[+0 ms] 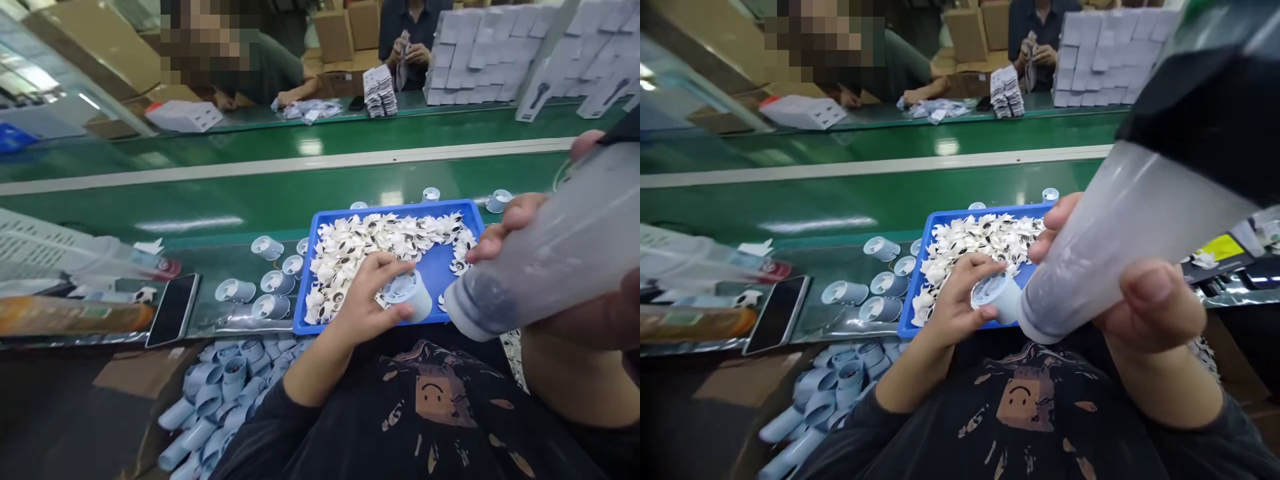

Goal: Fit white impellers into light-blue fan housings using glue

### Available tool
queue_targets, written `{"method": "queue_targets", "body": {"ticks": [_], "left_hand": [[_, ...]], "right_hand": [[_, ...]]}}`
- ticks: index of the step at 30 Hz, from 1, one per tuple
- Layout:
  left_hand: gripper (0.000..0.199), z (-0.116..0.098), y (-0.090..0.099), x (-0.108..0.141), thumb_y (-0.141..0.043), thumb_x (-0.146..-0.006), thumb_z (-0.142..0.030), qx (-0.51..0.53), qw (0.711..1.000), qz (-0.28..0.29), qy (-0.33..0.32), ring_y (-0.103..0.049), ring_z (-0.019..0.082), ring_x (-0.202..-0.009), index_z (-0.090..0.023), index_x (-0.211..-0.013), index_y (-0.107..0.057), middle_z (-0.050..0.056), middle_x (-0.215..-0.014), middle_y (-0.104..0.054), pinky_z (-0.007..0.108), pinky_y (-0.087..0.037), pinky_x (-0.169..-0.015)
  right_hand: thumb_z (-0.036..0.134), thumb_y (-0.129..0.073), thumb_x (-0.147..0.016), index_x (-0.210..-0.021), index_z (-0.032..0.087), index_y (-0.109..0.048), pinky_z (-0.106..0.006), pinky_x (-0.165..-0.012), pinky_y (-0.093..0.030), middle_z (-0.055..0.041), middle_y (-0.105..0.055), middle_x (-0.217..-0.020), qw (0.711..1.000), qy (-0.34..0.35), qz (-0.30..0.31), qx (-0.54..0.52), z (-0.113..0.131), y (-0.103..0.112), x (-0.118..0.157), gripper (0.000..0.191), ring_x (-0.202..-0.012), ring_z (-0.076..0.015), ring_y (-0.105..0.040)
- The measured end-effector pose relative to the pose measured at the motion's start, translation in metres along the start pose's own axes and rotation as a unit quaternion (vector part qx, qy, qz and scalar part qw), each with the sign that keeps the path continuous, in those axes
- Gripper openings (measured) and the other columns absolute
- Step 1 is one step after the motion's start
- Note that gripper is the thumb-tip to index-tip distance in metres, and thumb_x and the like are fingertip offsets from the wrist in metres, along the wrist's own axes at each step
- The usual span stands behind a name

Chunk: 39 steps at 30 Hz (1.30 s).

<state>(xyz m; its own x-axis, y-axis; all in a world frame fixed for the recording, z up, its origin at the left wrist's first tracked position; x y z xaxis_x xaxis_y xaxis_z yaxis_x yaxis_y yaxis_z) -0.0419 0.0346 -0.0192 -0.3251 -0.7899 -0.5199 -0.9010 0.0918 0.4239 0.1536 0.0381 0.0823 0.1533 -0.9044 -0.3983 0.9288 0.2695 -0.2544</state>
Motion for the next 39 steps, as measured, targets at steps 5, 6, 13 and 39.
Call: {"method": "queue_targets", "body": {"ticks": [5,6,13,39], "left_hand": [[0.067,0.025,-0.009,-0.005,-0.069,-0.074,-0.067,0.128,0.98,0.031,0.148,-0.058,0.02,-0.094,-0.024,-0.125,-0.059,0.007,-0.107,-0.054,0.031,-0.052,-0.078],[0.067,0.028,-0.014,-0.004,-0.07,-0.074,-0.065,0.17,0.97,0.044,0.17,-0.059,0.019,-0.091,-0.024,-0.124,-0.057,0.007,-0.108,-0.053,0.03,-0.052,-0.075],[0.056,0.021,-0.031,0.006,-0.075,-0.064,-0.033,0.202,0.959,0.121,0.161,-0.061,0.024,-0.103,-0.023,-0.11,-0.045,0.009,-0.12,-0.057,0.035,-0.051,-0.084],[0.029,-0.05,-0.052,-0.014,-0.073,-0.074,-0.032,0.085,0.987,0.131,-0.045,-0.062,0.022,-0.098,-0.02,-0.099,-0.062,0.004,-0.095,-0.067,0.037,-0.054,-0.087]], "right_hand": [[0.044,-0.076,-0.065,-0.086,0.026,-0.069,-0.035,-0.057,-0.057,-0.002,-0.064,-0.085,0.998,0.027,-0.046,-0.031,0.001,0.01,-0.004,0.028,-0.071,-0.0209,-0.063],[0.044,-0.076,-0.066,-0.087,0.026,-0.07,-0.035,-0.057,-0.057,-0.0024,-0.064,-0.085,0.998,0.032,-0.05,-0.037,0.0,0.013,-0.003,0.028,-0.072,-0.0211,-0.063],[0.049,-0.08,-0.069,-0.088,0.024,-0.069,-0.033,-0.06,-0.058,-0.0011,-0.065,-0.087,0.995,0.053,-0.066,-0.061,-0.006,0.012,0.0,0.033,-0.071,-0.0192,-0.065],[0.075,-0.063,-0.073,-0.086,0.029,-0.058,-0.035,-0.059,-0.061,0.0001,-0.063,-0.092,0.998,-0.033,-0.011,0.051,0.01,-0.003,0.01,0.048,-0.075,-0.0207,-0.066]]}}
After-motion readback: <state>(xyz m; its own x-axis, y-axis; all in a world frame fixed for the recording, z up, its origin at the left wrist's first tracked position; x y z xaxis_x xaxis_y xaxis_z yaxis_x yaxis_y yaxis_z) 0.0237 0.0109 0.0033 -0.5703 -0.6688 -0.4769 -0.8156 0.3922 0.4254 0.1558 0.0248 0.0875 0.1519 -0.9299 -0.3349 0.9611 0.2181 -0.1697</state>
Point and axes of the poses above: each hand's wrist, its own x-axis away from the middle knuckle, its own y-axis out of the back of the hand, z = x × y, the point moved 4 cm from there along -x, towards the middle knuckle
